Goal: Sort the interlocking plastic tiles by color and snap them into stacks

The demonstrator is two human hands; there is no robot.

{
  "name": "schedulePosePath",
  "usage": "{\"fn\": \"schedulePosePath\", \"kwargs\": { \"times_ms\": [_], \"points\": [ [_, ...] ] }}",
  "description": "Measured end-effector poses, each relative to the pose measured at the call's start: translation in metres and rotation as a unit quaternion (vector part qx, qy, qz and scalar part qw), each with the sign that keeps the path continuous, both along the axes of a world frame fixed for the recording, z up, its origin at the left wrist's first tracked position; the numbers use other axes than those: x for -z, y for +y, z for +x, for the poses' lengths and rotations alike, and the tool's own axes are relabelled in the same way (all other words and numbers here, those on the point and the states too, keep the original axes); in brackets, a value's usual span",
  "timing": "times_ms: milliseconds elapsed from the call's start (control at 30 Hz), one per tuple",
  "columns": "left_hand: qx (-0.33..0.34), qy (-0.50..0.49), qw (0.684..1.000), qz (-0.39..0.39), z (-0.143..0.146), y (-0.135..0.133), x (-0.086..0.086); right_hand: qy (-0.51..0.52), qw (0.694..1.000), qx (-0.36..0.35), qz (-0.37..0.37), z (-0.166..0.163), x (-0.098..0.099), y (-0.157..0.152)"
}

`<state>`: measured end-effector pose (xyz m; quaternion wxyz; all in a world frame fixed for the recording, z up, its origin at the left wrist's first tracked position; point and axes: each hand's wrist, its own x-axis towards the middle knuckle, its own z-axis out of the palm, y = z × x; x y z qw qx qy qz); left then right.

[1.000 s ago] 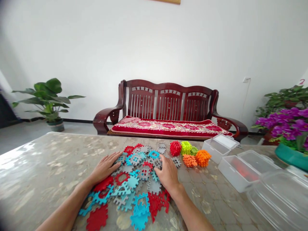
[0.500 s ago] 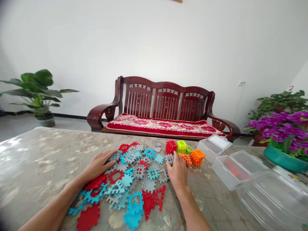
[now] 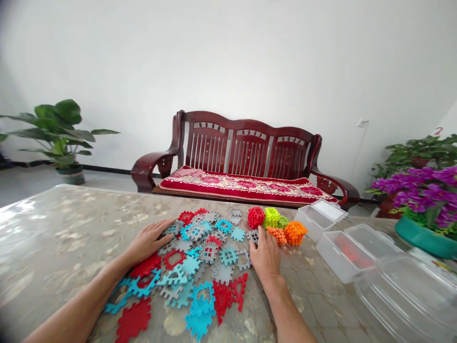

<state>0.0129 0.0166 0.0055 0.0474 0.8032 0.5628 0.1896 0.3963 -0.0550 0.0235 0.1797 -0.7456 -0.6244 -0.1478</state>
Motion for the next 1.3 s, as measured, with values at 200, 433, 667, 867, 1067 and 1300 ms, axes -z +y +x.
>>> {"fn": "schedulePosePath", "kwargs": {
  "times_ms": [200,433,667,867,1067,1300],
  "points": [
    [-0.001,-0.001,1.000,0.008,0.001,0.000,0.000,-0.006,0.999,0.012,-0.041,-0.004,-0.006,-0.003],
    [0.000,-0.007,1.000,0.009,0.000,0.000,0.001,0.002,0.998,0.018,-0.055,-0.006,-0.004,0.000],
    [-0.003,-0.003,1.000,0.003,0.002,-0.001,-0.002,0.018,0.999,0.010,-0.047,-0.006,-0.003,0.001],
    [-0.001,-0.005,1.000,0.019,0.001,-0.001,-0.001,0.023,0.999,0.017,-0.037,-0.006,-0.002,0.001],
    [0.004,-0.012,1.000,0.019,0.000,-0.001,0.001,0.017,1.000,-0.007,-0.021,-0.003,0.001,0.000],
    [0.004,-0.013,1.000,0.007,0.000,0.000,0.001,0.022,0.996,-0.075,0.049,-0.014,-0.011,-0.004]
  ]
}}
